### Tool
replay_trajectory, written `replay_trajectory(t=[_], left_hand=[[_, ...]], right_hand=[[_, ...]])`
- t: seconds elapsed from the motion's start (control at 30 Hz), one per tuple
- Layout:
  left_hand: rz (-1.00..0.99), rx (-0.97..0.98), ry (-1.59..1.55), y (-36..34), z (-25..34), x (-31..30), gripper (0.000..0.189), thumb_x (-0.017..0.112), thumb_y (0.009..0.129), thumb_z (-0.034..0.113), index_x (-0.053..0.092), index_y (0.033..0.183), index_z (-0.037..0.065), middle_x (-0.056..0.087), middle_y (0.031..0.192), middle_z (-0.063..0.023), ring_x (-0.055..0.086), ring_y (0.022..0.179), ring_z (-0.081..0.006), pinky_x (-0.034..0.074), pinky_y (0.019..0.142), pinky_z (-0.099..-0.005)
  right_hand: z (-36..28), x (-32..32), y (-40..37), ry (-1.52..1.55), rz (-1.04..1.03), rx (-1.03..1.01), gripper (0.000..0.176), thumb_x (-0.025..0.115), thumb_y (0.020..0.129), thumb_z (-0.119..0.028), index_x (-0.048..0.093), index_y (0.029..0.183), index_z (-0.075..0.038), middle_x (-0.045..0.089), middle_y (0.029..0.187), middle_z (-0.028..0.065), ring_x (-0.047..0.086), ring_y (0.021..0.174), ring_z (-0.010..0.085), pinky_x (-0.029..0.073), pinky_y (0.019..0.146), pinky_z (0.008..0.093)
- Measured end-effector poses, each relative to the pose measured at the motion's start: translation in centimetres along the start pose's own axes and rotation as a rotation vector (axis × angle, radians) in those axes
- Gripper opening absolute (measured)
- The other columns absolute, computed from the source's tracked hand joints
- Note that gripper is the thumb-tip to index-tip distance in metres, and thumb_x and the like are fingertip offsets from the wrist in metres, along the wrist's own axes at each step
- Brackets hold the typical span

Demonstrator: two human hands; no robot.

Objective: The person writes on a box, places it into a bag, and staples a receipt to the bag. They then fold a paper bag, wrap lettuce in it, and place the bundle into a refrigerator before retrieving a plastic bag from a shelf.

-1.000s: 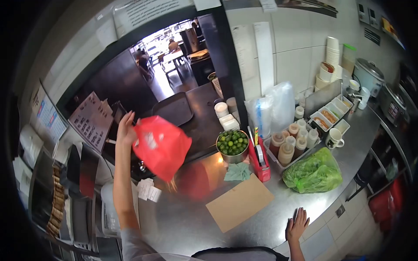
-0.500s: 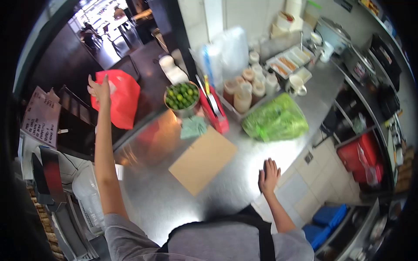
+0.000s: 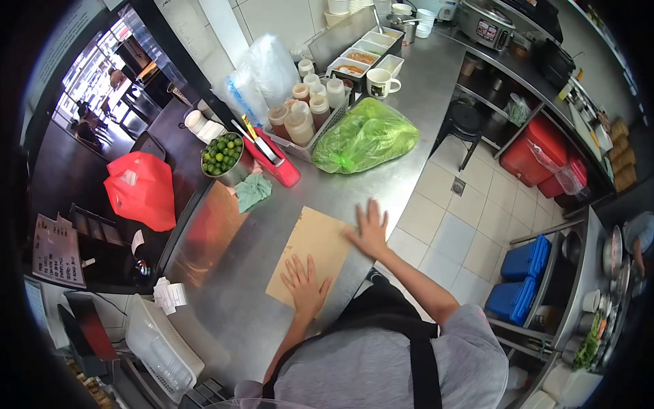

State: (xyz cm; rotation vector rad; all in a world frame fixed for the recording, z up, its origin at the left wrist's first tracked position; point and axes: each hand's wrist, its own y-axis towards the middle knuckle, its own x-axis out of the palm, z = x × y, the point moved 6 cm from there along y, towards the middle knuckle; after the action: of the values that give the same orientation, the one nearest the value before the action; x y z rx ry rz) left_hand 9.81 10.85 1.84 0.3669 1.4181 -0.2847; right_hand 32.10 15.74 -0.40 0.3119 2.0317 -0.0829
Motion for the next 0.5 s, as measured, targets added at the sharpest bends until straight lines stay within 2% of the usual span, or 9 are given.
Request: replay_trajectory(t=[0.03, 0.07, 0.13, 0.23, 0.3, 0.37, 0.47, 0.5], left_hand=[[0.004, -0.005, -0.015, -0.3, 0.1, -0.1, 0.075, 0.048, 0.084, 0.053, 0.026, 0.141, 0.010, 0.015, 0.144, -0.0278, 0.012, 0.133, -0.0456, 0.013, 0.098, -0.0667], [0.006, -0.011, -0.030, -0.5, 0.1, -0.1, 0.075, 0.048, 0.083, 0.052, 0.025, 0.141, 0.009, 0.015, 0.144, -0.0275, 0.012, 0.133, -0.0456, 0.013, 0.097, -0.0670], [0.013, -0.015, -0.056, -1.2, 0.1, 0.1, 0.078, 0.051, 0.082, 0.052, 0.025, 0.141, 0.008, 0.015, 0.144, -0.0271, 0.011, 0.133, -0.0453, 0.012, 0.097, -0.0679], [0.013, -0.019, -0.125, -0.4, 0.4, -0.1, 0.085, 0.054, 0.079, 0.054, 0.025, 0.140, 0.004, 0.016, 0.144, -0.0265, 0.009, 0.134, -0.0448, 0.012, 0.095, -0.0693], [-0.052, -0.035, -0.227, -0.1, 1.0, -0.6, 0.091, 0.057, 0.076, 0.057, 0.025, 0.139, 0.001, 0.016, 0.144, -0.0262, 0.009, 0.134, -0.0444, 0.012, 0.095, -0.0701], [-0.005, -0.011, -0.163, 0.0, 1.8, -0.3, 0.094, 0.058, 0.073, 0.059, 0.026, 0.137, -0.001, 0.019, 0.142, -0.0266, 0.011, 0.133, -0.0446, 0.015, 0.095, -0.0693], [0.073, 0.012, -0.045, -0.5, 2.4, 1.4, 0.093, 0.060, 0.070, 0.060, 0.032, 0.134, -0.002, 0.027, 0.138, -0.0273, 0.021, 0.130, -0.0455, 0.025, 0.093, -0.0653], [0.109, 0.001, 0.001, -0.4, 2.3, 1.9, 0.091, 0.061, 0.070, 0.059, 0.035, 0.132, -0.002, 0.030, 0.137, -0.0276, 0.025, 0.128, -0.0458, 0.029, 0.092, -0.0635]], right_hand=[[-1.7, 1.1, -0.9, 0.060, -0.132, -0.097, 0.077, 0.060, 0.075, -0.052, 0.035, 0.131, -0.005, 0.009, 0.146, 0.0247, 0.007, 0.138, 0.0334, 0.003, 0.103, 0.0615], [-3.6, 1.5, -1.9, 0.209, -0.082, -0.208, 0.060, 0.067, 0.072, -0.039, 0.046, 0.119, -0.009, 0.020, 0.144, 0.0218, 0.014, 0.136, 0.0343, 0.008, 0.103, 0.0617], [-5.9, 2.6, -4.1, 0.171, -0.108, -0.375, 0.053, 0.071, 0.069, -0.025, 0.049, 0.115, -0.012, 0.033, 0.136, 0.0186, 0.027, 0.129, 0.0366, 0.020, 0.101, 0.0559], [-6.9, 3.7, -4.7, 0.563, -0.182, -0.075, 0.047, 0.069, 0.066, -0.011, 0.052, 0.110, -0.013, 0.043, 0.126, 0.0157, 0.037, 0.118, 0.0349, 0.030, 0.098, 0.0468], [-7.2, 2.1, -4.4, 0.559, 0.022, -0.122, 0.047, 0.067, 0.066, -0.010, 0.052, 0.111, -0.012, 0.045, 0.118, 0.0155, 0.040, 0.113, 0.0346, 0.032, 0.096, 0.0433], [-6.8, 1.8, -3.1, 0.526, 0.229, -0.192, 0.047, 0.065, 0.070, -0.007, 0.050, 0.115, -0.009, 0.045, 0.113, 0.0151, 0.044, 0.107, 0.0317, 0.038, 0.091, 0.0401], [-7.3, 2.5, -0.9, 0.843, 0.066, -0.080, 0.051, 0.067, 0.070, -0.009, 0.048, 0.117, -0.007, 0.047, 0.109, 0.0171, 0.047, 0.101, 0.0307, 0.041, 0.088, 0.0382], [-7.8, 3.5, -0.3, 0.825, 0.011, -0.098, 0.054, 0.067, 0.072, -0.010, 0.046, 0.122, -0.006, 0.047, 0.108, 0.0171, 0.049, 0.097, 0.0291, 0.042, 0.087, 0.0356]])
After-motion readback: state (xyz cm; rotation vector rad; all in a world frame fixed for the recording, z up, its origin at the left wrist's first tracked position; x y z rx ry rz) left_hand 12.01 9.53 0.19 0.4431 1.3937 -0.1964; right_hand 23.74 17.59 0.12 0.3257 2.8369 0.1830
